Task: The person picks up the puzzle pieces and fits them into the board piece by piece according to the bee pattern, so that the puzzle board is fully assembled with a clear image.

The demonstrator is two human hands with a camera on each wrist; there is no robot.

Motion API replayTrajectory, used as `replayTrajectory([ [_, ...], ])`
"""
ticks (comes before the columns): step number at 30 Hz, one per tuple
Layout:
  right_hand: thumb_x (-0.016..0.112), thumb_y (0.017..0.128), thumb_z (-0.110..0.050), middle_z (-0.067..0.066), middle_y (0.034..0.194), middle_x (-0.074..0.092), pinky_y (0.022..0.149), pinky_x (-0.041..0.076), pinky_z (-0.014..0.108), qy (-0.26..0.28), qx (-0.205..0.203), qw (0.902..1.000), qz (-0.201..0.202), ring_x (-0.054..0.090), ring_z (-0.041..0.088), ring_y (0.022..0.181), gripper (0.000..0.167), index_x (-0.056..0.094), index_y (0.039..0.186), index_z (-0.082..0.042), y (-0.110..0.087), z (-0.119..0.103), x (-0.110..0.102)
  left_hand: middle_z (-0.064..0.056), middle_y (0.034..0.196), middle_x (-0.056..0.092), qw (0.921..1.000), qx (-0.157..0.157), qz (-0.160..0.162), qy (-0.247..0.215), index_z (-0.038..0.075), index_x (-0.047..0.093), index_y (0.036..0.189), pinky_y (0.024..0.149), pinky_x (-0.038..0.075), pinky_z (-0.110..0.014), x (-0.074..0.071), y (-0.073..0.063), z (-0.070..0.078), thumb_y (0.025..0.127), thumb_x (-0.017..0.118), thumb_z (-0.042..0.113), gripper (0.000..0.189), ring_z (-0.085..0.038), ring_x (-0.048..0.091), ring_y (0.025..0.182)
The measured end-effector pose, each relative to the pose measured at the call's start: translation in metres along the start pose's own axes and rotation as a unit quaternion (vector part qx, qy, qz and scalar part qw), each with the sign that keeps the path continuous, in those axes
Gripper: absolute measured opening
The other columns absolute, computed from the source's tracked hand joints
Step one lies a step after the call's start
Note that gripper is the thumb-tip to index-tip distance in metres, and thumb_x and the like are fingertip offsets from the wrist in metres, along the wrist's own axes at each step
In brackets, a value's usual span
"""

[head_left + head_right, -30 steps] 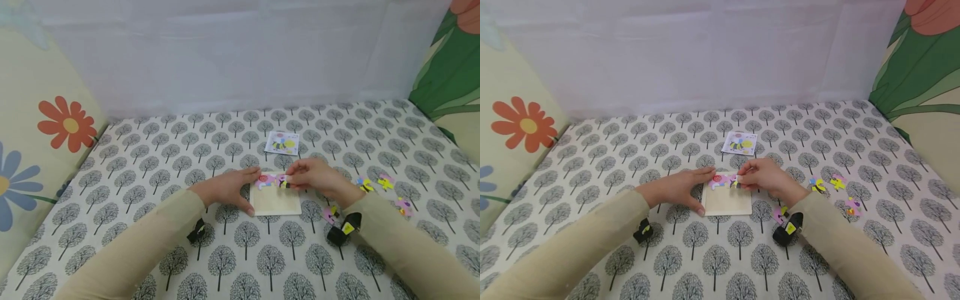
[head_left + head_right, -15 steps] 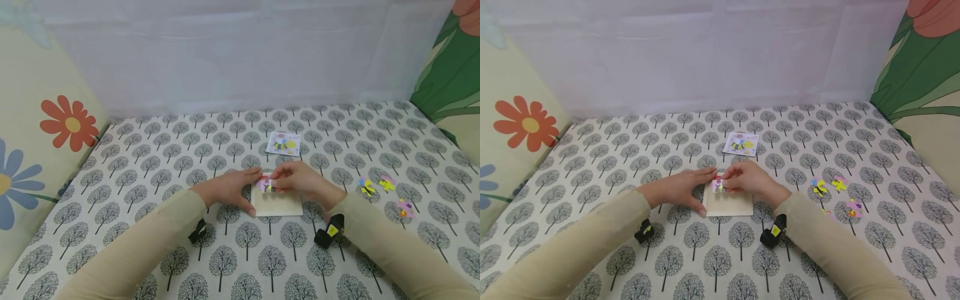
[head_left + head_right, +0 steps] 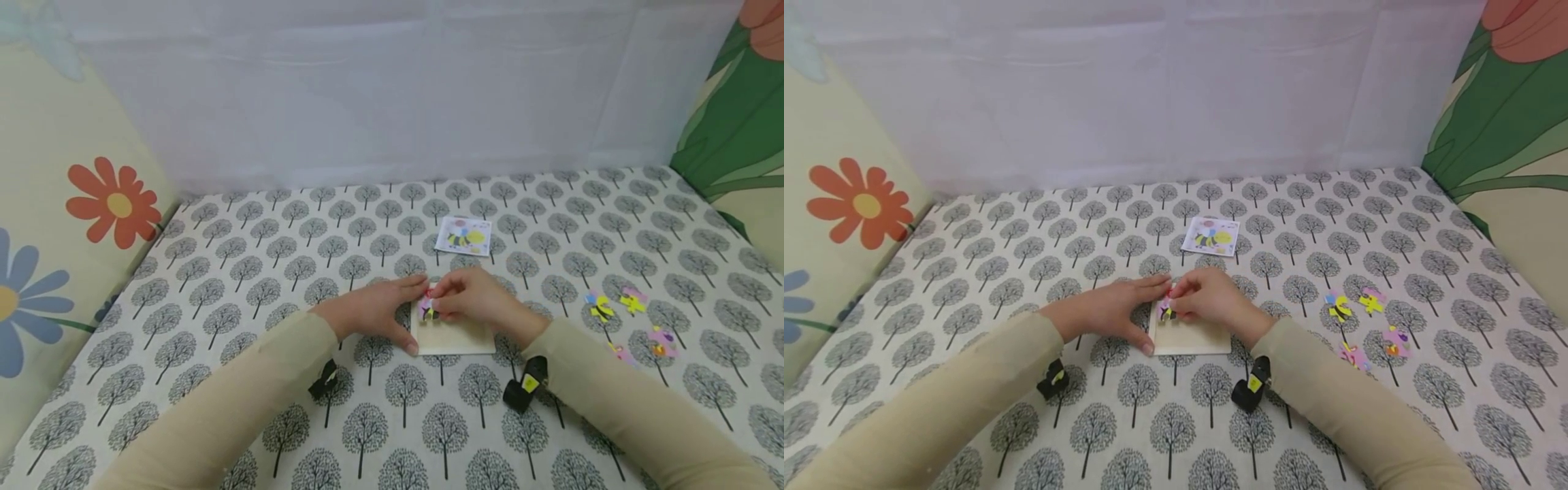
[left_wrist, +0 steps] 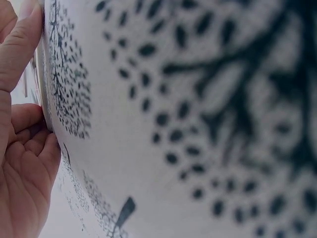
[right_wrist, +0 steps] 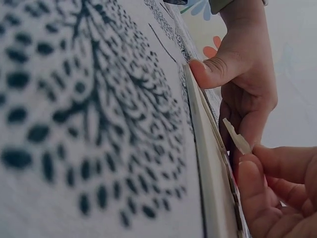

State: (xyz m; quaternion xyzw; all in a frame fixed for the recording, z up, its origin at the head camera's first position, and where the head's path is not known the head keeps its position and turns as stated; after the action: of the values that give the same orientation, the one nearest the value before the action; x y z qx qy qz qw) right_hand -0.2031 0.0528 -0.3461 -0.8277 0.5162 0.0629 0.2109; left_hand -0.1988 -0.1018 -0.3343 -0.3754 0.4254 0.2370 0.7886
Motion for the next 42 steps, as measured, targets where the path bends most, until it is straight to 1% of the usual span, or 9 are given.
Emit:
replayTrajectory([
  [6, 0.069, 0.080, -0.006, 0.010, 0.084, 0.066, 0.067, 0.056, 0.027, -0.006, 0.006, 1.0000, 0.002, 0.064, 0.015, 0.069, 0.016, 0.066, 0.094, -0.001, 0.001, 0.001, 0.002, 0.002, 0.156, 0.005, 1.0000, 0.001, 0.003, 0.003, 0.016, 0.014, 0.149, 0.114, 0.015, -0.045, 0.000, 0.000, 0.000, 0.065, 0.075, 0.053, 0.110, -0.026, 0.015, 0.141],
  [13, 0.070, 0.079, -0.008, 0.008, 0.078, 0.067, 0.064, 0.056, 0.026, -0.037, 0.002, 0.9993, 0.009, 0.063, 0.015, 0.067, 0.012, 0.067, 0.090, -0.004, 0.002, 0.002, 0.004, 0.003, 0.155, 0.005, 1.0000, 0.003, 0.005, 0.004, 0.017, 0.014, 0.149, 0.115, 0.014, -0.046, 0.000, 0.001, 0.000, 0.065, 0.075, 0.054, 0.110, -0.025, 0.015, 0.141],
  [20, 0.070, 0.078, -0.010, 0.004, 0.073, 0.067, 0.060, 0.054, 0.024, -0.093, -0.032, 0.9950, 0.016, 0.061, 0.012, 0.063, 0.009, 0.068, 0.085, -0.005, 0.003, -0.001, 0.006, 0.004, 0.155, 0.004, 1.0000, -0.004, 0.002, 0.004, 0.017, 0.014, 0.148, 0.115, 0.014, -0.046, 0.000, 0.001, 0.000, 0.064, 0.075, 0.054, 0.110, -0.025, 0.014, 0.141],
  [24, 0.070, 0.076, -0.010, 0.002, 0.070, 0.065, 0.059, 0.052, 0.023, -0.113, -0.040, 0.9925, 0.023, 0.059, 0.012, 0.061, 0.007, 0.069, 0.082, -0.006, 0.002, -0.002, 0.006, 0.005, 0.155, 0.004, 1.0000, -0.006, 0.001, 0.001, 0.018, 0.015, 0.148, 0.115, 0.014, -0.046, 0.000, 0.001, 0.001, 0.065, 0.075, 0.054, 0.109, -0.026, 0.015, 0.141],
  [29, 0.071, 0.076, -0.012, -0.001, 0.069, 0.064, 0.062, 0.048, 0.023, -0.162, -0.061, 0.9839, 0.044, 0.056, 0.012, 0.065, 0.004, 0.068, 0.077, -0.010, 0.001, -0.007, 0.007, 0.006, 0.155, 0.003, 1.0000, -0.009, 0.000, 0.000, 0.018, 0.015, 0.148, 0.115, 0.014, -0.045, -0.001, 0.001, 0.001, 0.065, 0.076, 0.053, 0.109, -0.026, 0.015, 0.141],
  [31, 0.071, 0.076, -0.014, -0.002, 0.070, 0.065, 0.064, 0.046, 0.024, -0.187, -0.075, 0.9780, 0.055, 0.055, 0.012, 0.067, 0.004, 0.068, 0.076, -0.011, 0.000, -0.009, 0.008, 0.005, 0.156, 0.004, 1.0000, -0.006, 0.001, 0.000, 0.018, 0.015, 0.148, 0.114, 0.014, -0.046, -0.001, 0.000, 0.001, 0.065, 0.076, 0.053, 0.109, -0.027, 0.016, 0.141],
  [34, 0.072, 0.076, -0.015, -0.004, 0.072, 0.065, 0.067, 0.046, 0.024, -0.205, -0.086, 0.9725, 0.069, 0.055, 0.011, 0.071, 0.004, 0.069, 0.075, -0.012, -0.001, -0.011, 0.010, 0.003, 0.156, 0.005, 1.0000, 0.001, 0.004, 0.000, 0.016, 0.016, 0.148, 0.114, 0.015, -0.047, -0.001, 0.000, 0.001, 0.065, 0.076, 0.052, 0.109, -0.028, 0.016, 0.141],
  [36, 0.072, 0.075, -0.014, -0.005, 0.072, 0.066, 0.068, 0.047, 0.025, -0.208, -0.090, 0.9712, 0.073, 0.056, 0.011, 0.071, 0.004, 0.069, 0.074, -0.013, -0.002, -0.011, 0.011, 0.002, 0.156, 0.006, 1.0000, 0.005, 0.007, 0.000, 0.015, 0.018, 0.148, 0.114, 0.016, -0.047, -0.001, 0.000, 0.001, 0.064, 0.076, 0.052, 0.109, -0.028, 0.017, 0.140],
  [42, 0.073, 0.075, -0.013, -0.006, 0.072, 0.065, 0.070, 0.047, 0.025, -0.212, -0.084, 0.9704, 0.081, 0.056, 0.011, 0.072, 0.008, 0.067, 0.071, -0.016, -0.004, -0.012, 0.013, 0.006, 0.155, 0.005, 1.0000, -0.003, 0.007, -0.001, 0.018, 0.017, 0.148, 0.114, 0.016, -0.046, 0.000, 0.000, 0.000, 0.064, 0.077, 0.052, 0.109, -0.028, 0.018, 0.140],
])
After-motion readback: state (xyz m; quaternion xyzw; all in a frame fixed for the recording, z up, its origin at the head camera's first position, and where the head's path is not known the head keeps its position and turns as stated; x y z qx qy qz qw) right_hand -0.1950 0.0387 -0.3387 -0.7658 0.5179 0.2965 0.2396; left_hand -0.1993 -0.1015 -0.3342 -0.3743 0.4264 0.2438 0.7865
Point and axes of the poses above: each hand's wrist, its own y-axis towards the middle knuckle, its own x-axis out of the palm, z = x × y, the point moved 4 cm from there along y, towards the middle knuckle
